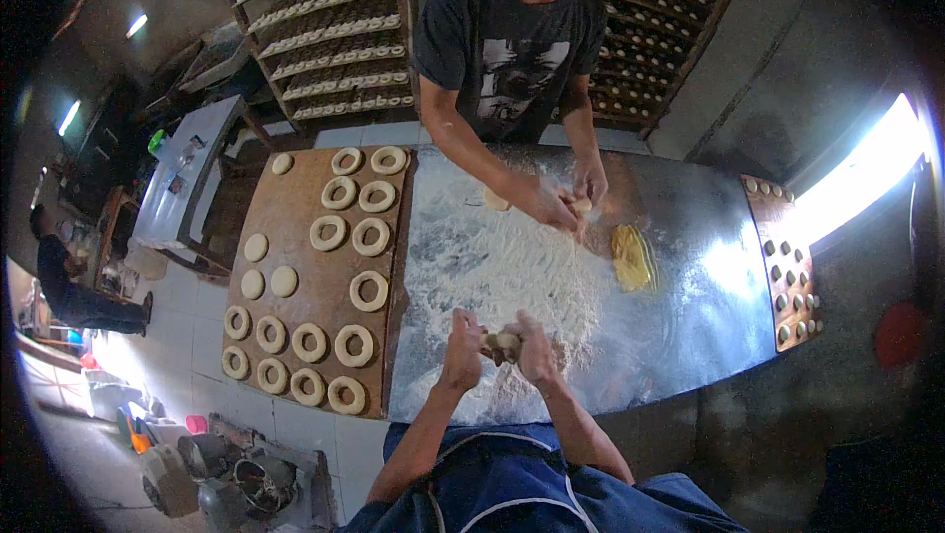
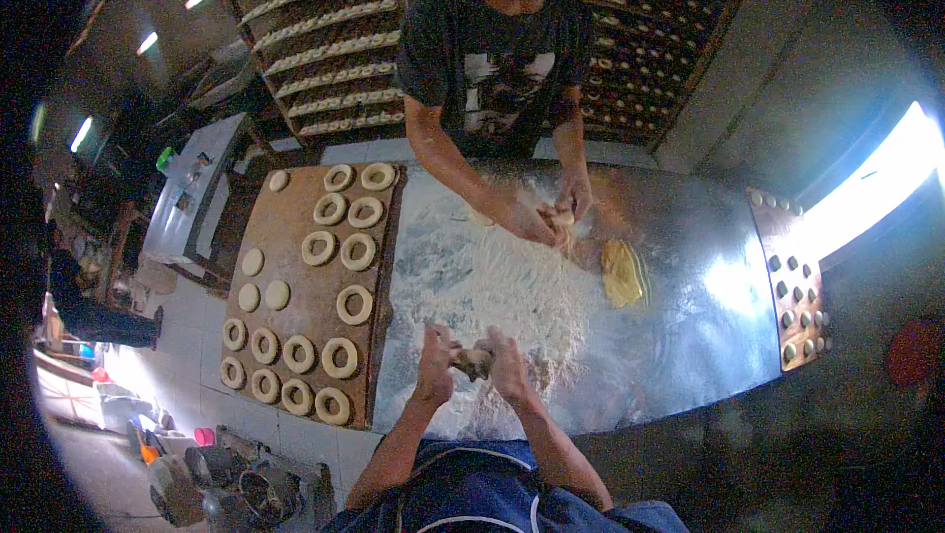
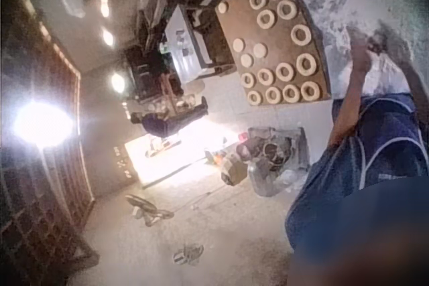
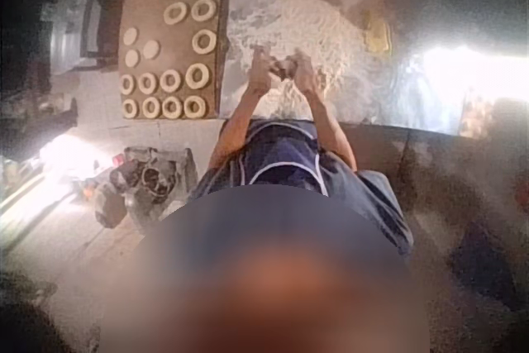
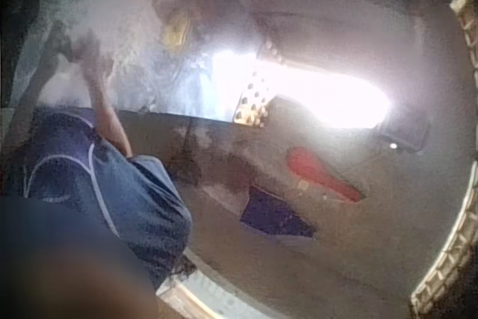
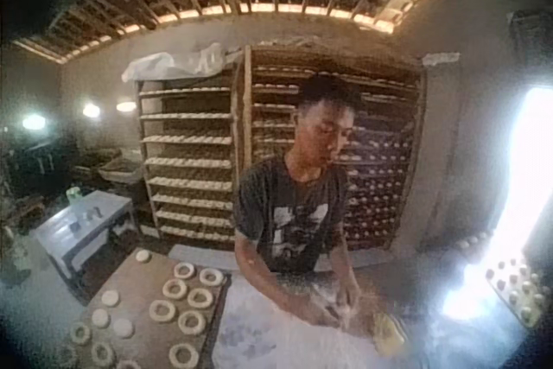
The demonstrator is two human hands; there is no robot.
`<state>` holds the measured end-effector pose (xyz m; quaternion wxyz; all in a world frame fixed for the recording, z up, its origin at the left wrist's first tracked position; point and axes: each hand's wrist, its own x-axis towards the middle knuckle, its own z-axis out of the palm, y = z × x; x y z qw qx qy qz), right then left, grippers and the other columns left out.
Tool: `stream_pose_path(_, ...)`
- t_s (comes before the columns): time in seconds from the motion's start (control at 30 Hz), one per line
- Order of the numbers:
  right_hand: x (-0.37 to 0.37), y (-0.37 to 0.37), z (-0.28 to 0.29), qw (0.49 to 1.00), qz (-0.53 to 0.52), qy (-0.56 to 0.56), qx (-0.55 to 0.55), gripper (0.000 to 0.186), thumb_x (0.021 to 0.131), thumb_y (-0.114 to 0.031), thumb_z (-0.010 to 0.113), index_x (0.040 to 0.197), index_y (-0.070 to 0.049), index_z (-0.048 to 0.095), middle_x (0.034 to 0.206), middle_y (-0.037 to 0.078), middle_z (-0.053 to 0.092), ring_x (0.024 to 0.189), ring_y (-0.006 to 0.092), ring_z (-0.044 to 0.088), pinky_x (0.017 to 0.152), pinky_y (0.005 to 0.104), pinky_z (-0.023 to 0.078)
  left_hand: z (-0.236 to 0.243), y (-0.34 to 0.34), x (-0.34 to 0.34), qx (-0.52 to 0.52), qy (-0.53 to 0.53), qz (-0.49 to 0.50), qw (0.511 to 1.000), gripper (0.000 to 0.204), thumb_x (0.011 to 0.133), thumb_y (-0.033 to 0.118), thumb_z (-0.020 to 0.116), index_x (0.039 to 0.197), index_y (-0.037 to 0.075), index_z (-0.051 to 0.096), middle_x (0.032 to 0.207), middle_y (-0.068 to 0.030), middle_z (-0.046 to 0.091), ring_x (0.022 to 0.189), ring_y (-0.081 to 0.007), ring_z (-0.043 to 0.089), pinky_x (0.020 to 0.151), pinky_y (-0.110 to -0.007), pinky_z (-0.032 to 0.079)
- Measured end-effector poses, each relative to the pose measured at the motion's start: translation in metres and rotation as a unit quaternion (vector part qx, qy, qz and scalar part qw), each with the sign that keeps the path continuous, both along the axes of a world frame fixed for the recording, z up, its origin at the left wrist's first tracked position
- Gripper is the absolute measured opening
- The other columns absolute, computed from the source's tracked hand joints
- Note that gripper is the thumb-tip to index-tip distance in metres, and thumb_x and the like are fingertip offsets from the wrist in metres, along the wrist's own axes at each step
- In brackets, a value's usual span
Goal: The person shapes small dough pieces into rings by hand and places them on a wooden board. A coworker also shapes dough and arranges the finished rings on racks in the background.
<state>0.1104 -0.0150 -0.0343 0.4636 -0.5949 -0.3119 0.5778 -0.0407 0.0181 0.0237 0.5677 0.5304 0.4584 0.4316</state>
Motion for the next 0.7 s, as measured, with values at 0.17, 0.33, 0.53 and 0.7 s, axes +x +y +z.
stream_pose_path(0.17, -0.03, 0.01, 0.056, 0.995, 0.061, -0.069, 0.03, 0.062, 0.1, -0.055, 0.046, 0.097, 0.004, 0.065, 0.078, 0.011, 0.064, 0.076, 0.0201, 0.063, 0.067, 0.0342, 0.051, -0.041, -0.008, 0.007, -0.092, -0.205, 0.135, 0.965, 0.034, 0.099, 0.037, 0.05, 0.084, 0.006, 0.05, 0.072, -0.0127, 0.053, 0.063, -0.0263, 0.054, 0.056, -0.04, 0.044)
stream_pose_path(0.33, -0.035, 0.004, 0.015, 0.99, 0.078, -0.114, 0.02, 0.066, 0.099, -0.057, 0.045, 0.124, 0.004, 0.055, 0.105, 0.017, 0.065, 0.089, 0.0254, 0.062, 0.076, 0.0421, 0.05, -0.005, 0.011, -0.014, 0.108, 0.241, -0.002, 0.964, 0.04, 0.1, 0.035, 0.045, 0.075, 0.004, 0.043, 0.061, -0.0128, 0.047, 0.059, -0.0243, 0.052, 0.052, -0.037, 0.04)
stream_pose_path(0.53, -0.055, 0.015, 0.025, 0.959, 0.143, -0.243, -0.009, 0.036, 0.097, -0.031, 0.051, 0.115, -0.001, 0.058, 0.094, 0.017, 0.059, 0.086, 0.0306, 0.058, 0.073, 0.0421, 0.048, -0.073, 0.009, -0.038, -0.142, -0.227, 0.105, 0.958, 0.03, 0.096, 0.034, 0.056, 0.088, 0.005, 0.055, 0.07, -0.0049, 0.053, 0.066, -0.0174, 0.055, 0.059, -0.034, 0.045)
stream_pose_path(0.7, -0.083, -0.003, 0.017, 0.846, 0.087, -0.387, 0.358, 0.039, 0.094, -0.011, 0.058, 0.131, -0.004, 0.053, 0.099, 0.022, 0.059, 0.088, 0.0379, 0.058, 0.069, 0.0477, 0.048, -0.076, 0.018, -0.064, -0.065, -0.159, 0.022, 0.985, 0.036, 0.095, 0.041, 0.059, 0.089, 0.006, 0.057, 0.079, -0.0001, 0.056, 0.074, -0.0148, 0.056, 0.067, -0.031, 0.047)
